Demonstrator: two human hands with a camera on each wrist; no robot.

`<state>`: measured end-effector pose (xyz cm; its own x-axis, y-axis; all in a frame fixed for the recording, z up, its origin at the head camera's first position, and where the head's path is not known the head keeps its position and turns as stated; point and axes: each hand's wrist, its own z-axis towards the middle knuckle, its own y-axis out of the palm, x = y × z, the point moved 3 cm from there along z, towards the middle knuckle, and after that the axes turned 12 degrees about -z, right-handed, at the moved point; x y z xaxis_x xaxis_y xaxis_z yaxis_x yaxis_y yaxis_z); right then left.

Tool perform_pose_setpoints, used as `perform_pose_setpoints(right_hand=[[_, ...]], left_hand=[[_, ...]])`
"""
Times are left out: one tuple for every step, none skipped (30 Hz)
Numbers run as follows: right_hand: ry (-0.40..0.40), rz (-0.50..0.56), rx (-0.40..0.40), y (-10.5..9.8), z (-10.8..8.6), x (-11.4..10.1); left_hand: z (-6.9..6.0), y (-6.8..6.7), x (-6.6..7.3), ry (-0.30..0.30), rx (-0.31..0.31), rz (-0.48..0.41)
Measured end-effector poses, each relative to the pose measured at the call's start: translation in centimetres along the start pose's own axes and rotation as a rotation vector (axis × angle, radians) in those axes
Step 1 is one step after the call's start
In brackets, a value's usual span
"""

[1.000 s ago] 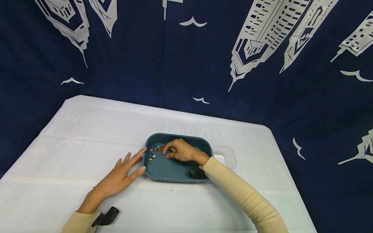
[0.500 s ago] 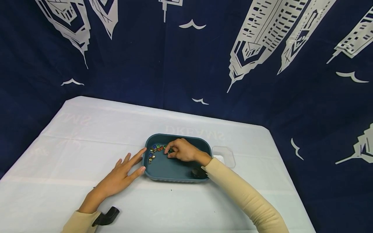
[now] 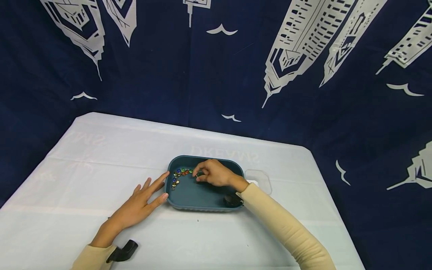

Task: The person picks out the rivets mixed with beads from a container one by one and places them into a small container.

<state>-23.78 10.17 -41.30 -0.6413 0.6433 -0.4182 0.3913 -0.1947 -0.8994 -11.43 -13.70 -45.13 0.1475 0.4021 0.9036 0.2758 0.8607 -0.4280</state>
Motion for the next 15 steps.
perform_pose_setpoints(right_hand=[[-0.005,-0.004,0.007,-0.1,-0.1,0.0],[-0.005,-0.009,0.009,-0.1,-0.2,0.1],[-0.005,-0.012,0.011,-0.2,-0.3,0.1],[-0.006,-0.012,0.013,-0.2,-0.3,0.1],[-0.007,-0.01,0.013,-0.3,-0.4,0.1],[-0.006,-0.011,0.013,-0.3,-0.5,0.1],[-0.007,-0.01,0.013,-0.4,-0.6,0.1],[-0.002,-0.006,0.009,-0.5,-0.7,0.0],[-0.001,-0.003,0.011,-0.6,-0.7,0.0],[-0.002,0.001,0.014,-0.7,-0.8,0.0],[-0.002,0.006,0.017,-0.8,-0.9,0.0],[-0.005,0.009,0.022,-0.9,-1.0,0.0],[-0.004,0.013,0.027,-1.0,-1.1,0.0],[-0.006,0.016,0.033,-1.2,-1.2,0.1],[-0.008,0.02,0.038,-1.3,-1.3,0.1]], left_hand=[[0.0,0.0,0.0,-0.001,-0.001,0.0],[0.0,0.0,0.1,-0.001,-0.002,-0.001],[0.0,0.0,0.1,-0.001,-0.002,0.001],[0.0,0.0,0.1,-0.001,-0.002,0.002],[0.0,0.0,0.1,0.002,-0.003,0.002],[0.0,0.0,0.1,0.001,-0.001,0.003],[-0.1,0.0,0.2,0.001,0.0,0.003],[-0.1,0.0,0.2,-0.001,0.0,0.002],[-0.1,0.0,0.2,-0.002,0.0,0.001],[-0.1,0.0,0.2,-0.003,0.0,0.001],[-0.1,0.0,0.2,-0.003,0.0,0.001],[-0.1,0.0,0.2,-0.008,0.0,0.0],[-0.1,0.0,0.2,-0.008,-0.001,-0.001],[-0.1,0.0,0.2,-0.007,-0.001,-0.003],[0.0,0.0,0.2,-0.005,0.0,-0.002]])
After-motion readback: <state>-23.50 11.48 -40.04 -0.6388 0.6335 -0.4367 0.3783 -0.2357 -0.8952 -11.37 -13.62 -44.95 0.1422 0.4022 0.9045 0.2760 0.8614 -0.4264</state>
